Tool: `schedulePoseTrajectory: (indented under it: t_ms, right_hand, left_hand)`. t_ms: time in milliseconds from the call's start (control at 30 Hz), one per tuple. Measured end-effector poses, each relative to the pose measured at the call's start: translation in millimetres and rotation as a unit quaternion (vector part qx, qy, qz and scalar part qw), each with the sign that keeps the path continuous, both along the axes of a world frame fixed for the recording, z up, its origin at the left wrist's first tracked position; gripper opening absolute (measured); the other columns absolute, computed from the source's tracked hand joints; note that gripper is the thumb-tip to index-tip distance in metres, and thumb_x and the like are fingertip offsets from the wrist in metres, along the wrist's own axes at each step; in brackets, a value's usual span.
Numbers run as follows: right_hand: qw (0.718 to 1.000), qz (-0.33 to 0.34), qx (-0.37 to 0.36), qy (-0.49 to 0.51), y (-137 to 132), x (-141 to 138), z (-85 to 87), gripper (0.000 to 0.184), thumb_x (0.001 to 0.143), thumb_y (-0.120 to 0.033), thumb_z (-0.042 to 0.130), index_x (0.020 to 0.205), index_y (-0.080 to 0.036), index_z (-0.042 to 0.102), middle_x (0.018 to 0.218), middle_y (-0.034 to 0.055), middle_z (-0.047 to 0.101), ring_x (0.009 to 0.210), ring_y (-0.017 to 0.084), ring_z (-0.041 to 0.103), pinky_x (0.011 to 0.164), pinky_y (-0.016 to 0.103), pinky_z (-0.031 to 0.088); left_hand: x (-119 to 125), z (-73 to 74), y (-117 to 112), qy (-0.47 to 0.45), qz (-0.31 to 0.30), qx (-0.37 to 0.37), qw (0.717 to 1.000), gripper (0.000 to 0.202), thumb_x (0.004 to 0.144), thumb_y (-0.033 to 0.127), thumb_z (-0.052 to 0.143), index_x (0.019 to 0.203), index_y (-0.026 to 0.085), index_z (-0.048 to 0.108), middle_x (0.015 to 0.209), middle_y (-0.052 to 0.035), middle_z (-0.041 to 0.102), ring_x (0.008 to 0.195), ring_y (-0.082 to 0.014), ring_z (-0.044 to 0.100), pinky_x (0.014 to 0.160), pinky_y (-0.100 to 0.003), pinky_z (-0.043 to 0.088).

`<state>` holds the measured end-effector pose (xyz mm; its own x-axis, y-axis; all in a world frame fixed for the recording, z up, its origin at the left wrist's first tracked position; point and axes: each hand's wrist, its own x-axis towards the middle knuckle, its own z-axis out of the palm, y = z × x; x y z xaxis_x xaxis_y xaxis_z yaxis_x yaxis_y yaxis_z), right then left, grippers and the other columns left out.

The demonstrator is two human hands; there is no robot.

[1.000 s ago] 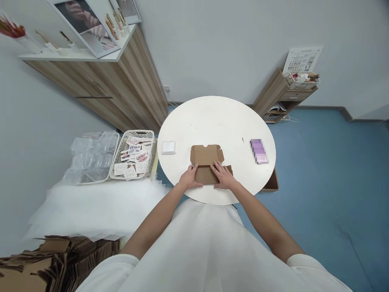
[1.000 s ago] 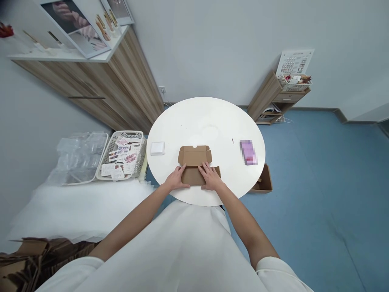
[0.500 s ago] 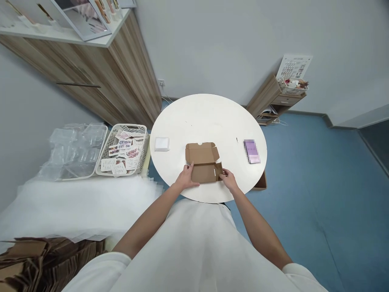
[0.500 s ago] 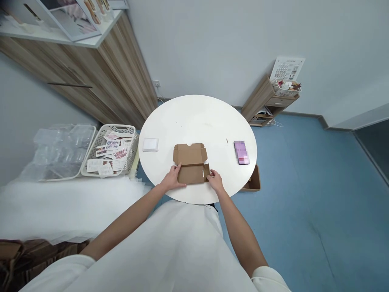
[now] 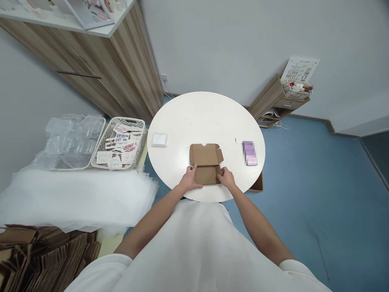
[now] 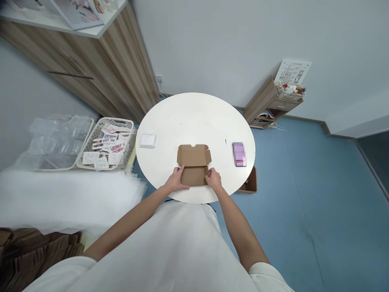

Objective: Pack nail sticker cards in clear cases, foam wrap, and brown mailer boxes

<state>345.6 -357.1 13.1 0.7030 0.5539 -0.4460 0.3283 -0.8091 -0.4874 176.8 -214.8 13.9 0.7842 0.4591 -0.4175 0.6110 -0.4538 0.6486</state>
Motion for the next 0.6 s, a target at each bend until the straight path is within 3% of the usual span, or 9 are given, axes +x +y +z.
schedulePoseTrajectory:
  t_ms: [300, 500, 600]
  right_hand:
    - [1.0, 0.022, 0.018, -0.003, -15, 20, -14.8, 0.017, 0.066, -0.019, 0.046, 0.082, -0.022, 0.041, 0.064, -0.0021, 0.05, 0.059, 0.015, 0.048, 0.052, 0.024, 0.032]
    - [0.997, 0.002, 0.068, 0.031, -25, 33, -10.2, 0.04, 0.07, -0.04, 0.049, 0.104, -0.021, 0.043, 0.077, 0.0004, 0.055, 0.069, 0.016, 0.052, 0.06, 0.026, 0.037]
    - [0.994, -0.006, 0.097, 0.046, -34, 31, -8.1, 0.045, 0.073, -0.047, 0.044, 0.11, -0.02, 0.044, 0.091, 0.0042, 0.055, 0.078, 0.018, 0.053, 0.067, 0.028, 0.039]
  left_hand:
    - [18, 4.9, -26, 0.007, 0.03, -0.009, 0.999, 0.118, 0.045, 0.047, 0.073, 0.136, 0.027, 0.001, 0.119, -0.0105, 0.03, 0.101, -0.0274, 0.049, 0.081, -0.037, 0.043]
    - [29, 5.0, -40, -0.03, 0.075, -0.009, 0.997, 0.116, 0.052, 0.048, 0.07, 0.136, 0.025, -0.007, 0.124, -0.0115, 0.031, 0.111, -0.0271, 0.042, 0.087, -0.039, 0.039]
    - [23, 0.6, -51, -0.052, 0.142, -0.024, 0.988, 0.109, 0.058, 0.05, 0.065, 0.136, 0.023, -0.006, 0.129, -0.0132, 0.031, 0.106, -0.0243, 0.046, 0.085, -0.038, 0.041]
